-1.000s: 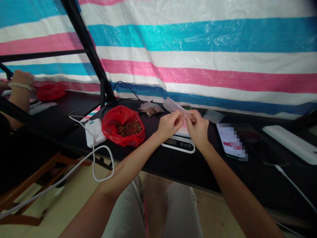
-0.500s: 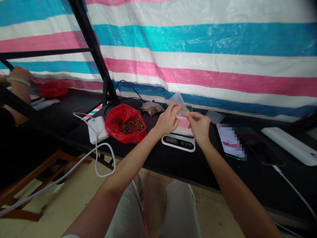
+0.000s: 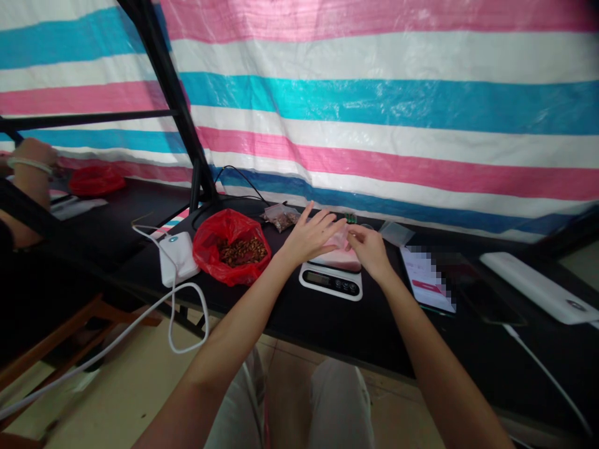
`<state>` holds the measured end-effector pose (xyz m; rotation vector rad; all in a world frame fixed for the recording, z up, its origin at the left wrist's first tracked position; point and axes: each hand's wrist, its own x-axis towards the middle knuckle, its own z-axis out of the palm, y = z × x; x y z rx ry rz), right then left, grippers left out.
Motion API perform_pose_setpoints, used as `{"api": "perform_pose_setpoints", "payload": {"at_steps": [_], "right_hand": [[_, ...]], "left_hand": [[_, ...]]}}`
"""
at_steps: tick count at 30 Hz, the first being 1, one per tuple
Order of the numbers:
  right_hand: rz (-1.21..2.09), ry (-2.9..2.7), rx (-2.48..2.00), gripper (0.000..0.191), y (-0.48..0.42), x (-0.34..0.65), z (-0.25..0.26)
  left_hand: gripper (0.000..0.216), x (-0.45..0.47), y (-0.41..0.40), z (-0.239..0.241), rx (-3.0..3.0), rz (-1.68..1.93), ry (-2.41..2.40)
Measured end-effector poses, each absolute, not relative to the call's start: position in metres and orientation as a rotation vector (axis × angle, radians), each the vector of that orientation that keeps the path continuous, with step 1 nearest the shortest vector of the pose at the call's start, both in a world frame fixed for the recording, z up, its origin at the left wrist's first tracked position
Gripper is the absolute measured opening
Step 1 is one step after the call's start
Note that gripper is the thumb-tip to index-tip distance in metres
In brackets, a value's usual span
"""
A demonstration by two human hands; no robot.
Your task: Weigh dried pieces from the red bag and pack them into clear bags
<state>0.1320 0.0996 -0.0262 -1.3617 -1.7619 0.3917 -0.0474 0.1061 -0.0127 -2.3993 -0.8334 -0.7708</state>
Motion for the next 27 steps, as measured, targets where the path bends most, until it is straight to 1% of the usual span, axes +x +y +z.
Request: {"api": "perform_pose_setpoints", "payload": {"at_steps": [3,5,8,10,11,14,16,19,24,27], "right_hand": [[0.479,-1.75,-1.297,0.022,0.101,0.131,-0.028],[0.393,-1.708,-1.313,0.027,0.099,0.13,-0.026],[0.164,-1.595,-1.31,0.034,0.092,0.127,-0.019],[0.132,-1.613,-1.248,0.038,0.088,0.124,-0.015],[0.148,-1.653,-1.211,0.036,0.087,0.123,-0.015],[0.192,-1.766,-1.135,0.024,0.088,0.118,-0.02],[0.223,-1.763,-1.132,0.02,0.09,0.116,-0.025],[0.336,-1.682,-1.16,0.023,0.094,0.116,-0.029],[0.474,-1.609,-1.174,0.027,0.097,0.122,-0.027],[0.521,-1.608,-1.15,0.025,0.098,0.123,-0.027]], "left_hand": [[0.054,-0.048,0.109,-0.015,-2.431,-0.777,-0.81],[0.054,-0.047,0.11,-0.016,-2.441,-0.764,-0.849],[0.051,-0.048,0.11,-0.015,-2.413,-0.781,-0.939],[0.05,-0.048,0.11,-0.014,-2.391,-0.811,-0.965],[0.05,-0.048,0.11,-0.014,-2.383,-0.822,-0.972],[0.048,-0.049,0.11,-0.014,-2.379,-0.815,-0.975],[0.048,-0.05,0.112,-0.015,-2.389,-0.798,-0.976],[0.052,-0.052,0.113,-0.016,-2.406,-0.786,-0.986],[0.069,-0.052,0.113,-0.015,-2.444,-0.789,-1.003],[0.069,-0.05,0.112,-0.016,-2.437,-0.84,-1.007]]}}
